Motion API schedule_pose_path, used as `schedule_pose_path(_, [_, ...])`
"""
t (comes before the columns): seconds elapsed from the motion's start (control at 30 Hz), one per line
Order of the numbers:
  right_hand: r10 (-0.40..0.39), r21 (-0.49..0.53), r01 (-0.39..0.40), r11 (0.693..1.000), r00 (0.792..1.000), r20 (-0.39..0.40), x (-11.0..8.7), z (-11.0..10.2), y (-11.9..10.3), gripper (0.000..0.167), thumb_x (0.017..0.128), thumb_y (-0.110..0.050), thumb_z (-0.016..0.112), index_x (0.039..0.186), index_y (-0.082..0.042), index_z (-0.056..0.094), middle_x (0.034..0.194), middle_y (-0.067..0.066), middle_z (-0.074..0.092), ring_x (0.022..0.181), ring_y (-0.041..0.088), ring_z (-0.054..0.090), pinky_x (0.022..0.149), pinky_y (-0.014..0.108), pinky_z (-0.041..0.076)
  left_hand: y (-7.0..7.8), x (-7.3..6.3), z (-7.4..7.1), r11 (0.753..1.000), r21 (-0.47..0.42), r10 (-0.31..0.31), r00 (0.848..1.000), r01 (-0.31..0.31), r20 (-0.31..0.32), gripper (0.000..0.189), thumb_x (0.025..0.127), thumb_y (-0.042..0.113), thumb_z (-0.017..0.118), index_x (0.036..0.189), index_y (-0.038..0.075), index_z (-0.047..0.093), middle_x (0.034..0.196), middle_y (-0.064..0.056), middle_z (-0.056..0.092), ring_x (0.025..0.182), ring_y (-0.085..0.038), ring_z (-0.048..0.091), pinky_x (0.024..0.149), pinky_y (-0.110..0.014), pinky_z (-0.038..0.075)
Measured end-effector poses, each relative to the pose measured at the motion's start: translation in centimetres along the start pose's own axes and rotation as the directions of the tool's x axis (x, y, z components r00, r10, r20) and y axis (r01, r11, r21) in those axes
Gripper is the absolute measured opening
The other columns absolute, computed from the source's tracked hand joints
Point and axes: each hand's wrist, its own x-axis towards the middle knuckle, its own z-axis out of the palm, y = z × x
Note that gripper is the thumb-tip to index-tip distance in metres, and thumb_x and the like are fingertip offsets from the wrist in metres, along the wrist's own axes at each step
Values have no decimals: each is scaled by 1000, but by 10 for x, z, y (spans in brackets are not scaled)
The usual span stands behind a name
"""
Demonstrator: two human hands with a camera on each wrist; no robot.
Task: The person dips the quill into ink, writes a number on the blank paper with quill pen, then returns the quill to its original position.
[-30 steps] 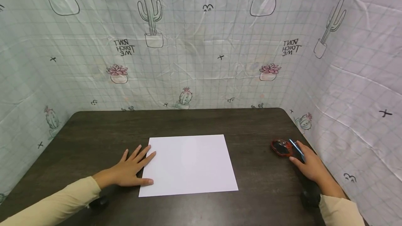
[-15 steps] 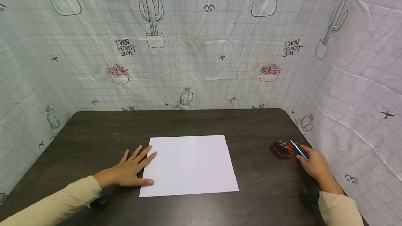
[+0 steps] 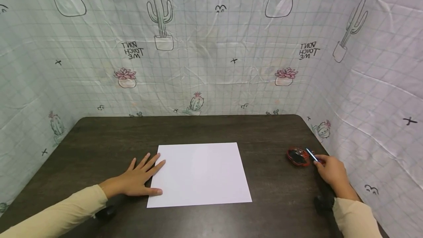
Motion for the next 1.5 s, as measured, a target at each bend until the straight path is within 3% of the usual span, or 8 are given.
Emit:
schedule_pose_path(0.2, [22, -4, -22, 1000, 1000, 16, 1, -1, 0, 24, 88, -6, 63, 100, 15, 64, 67, 11, 61, 58, 17, 49, 51, 36, 37, 1, 0, -2, 1000, -7, 1, 1000, -1, 0, 96, 82, 75, 49, 156, 23, 15, 162, -9, 0, 146, -41, -4, 104, -74, -4])
schedule_pose_path(0.43, [24, 6, -24, 1000, 1000, -1, 2, -3, 0, 25, 88, -6, 63, 101, 15, 64, 71, 17, 65, 60, 23, 55, 53, 44, 41, -1, 0, -1, 1000, -22, 13, 1000, -13, 1, 97, 83, 73, 51, 156, 21, 15, 162, -10, -1, 145, -43, -5, 103, -74, -5])
schedule_pose_path(0.67, [23, 12, -23, 1000, 1000, -21, 2, -9, -6, 26, 88, -7, 63, 101, 16, 63, 72, 19, 66, 59, 21, 54, 52, 38, 39, -1, 0, 0, 1000, -9, -12, 1000, 12, 16, 97, 82, 75, 50, 156, 24, 13, 162, -6, -3, 146, -40, -7, 104, -72, -6])
schedule_pose_path(0.97, [25, 24, -23, 999, 995, -96, 2, -17, -14, 31, 88, -13, 67, 99, 16, 65, 76, 26, 68, 66, 40, 63, 57, 49, 45, 1, -1, -1, 1000, -6, -4, 1000, 4, 7, 96, 83, 74, 50, 156, 23, 14, 162, -8, -2, 146, -41, -5, 104, -73, -4])
schedule_pose_path(1.13, [62, 41, -59, 997, 994, -86, 2, -19, -16, 36, 90, -17, 67, 101, 17, 64, 80, 28, 68, 63, 29, 64, 52, 39, 44, 1, 0, -3, 1000, -11, -4, 1000, 4, 8, 96, 83, 74, 50, 156, 23, 15, 162, -8, -1, 146, -41, -5, 104, -74, -4])
schedule_pose_path(1.23, [66, 49, -62, 997, 994, -89, 2, -19, -16, 39, 91, -20, 67, 104, 17, 64, 81, 26, 69, 59, 6, 58, 51, 31, 41, 1, 1, -2, 1000, -10, -5, 1000, 5, 9, 97, 82, 75, 50, 156, 23, 14, 162, -8, -1, 146, -41, -5, 104, -74, -4])
schedule_pose_path(1.37, [64, 76, -55, 996, 991, -114, 0, -19, -17, 41, 90, -20, 67, 115, 12, 61, 85, 27, 69, 58, -11, 44, 49, 28, 38, -1, 1, -1, 1000, -15, -1, 1000, 1, 11, 96, 83, 74, 50, 156, 22, 14, 162, -9, -2, 145, -42, -5, 103, -74, -4])
schedule_pose_path(1.5, [78, 120, -61, 991, 987, -139, -1, -19, -19, 46, 90, -19, 68, 127, 6, 56, 92, 31, 67, 58, -10, 43, 48, 27, 36, -3, 2, 1, 1000, -14, 3, 1000, -2, 14, 97, 83, 74, 50, 156, 22, 13, 162, -9, -3, 145, -42, -7, 103, -74, -6])
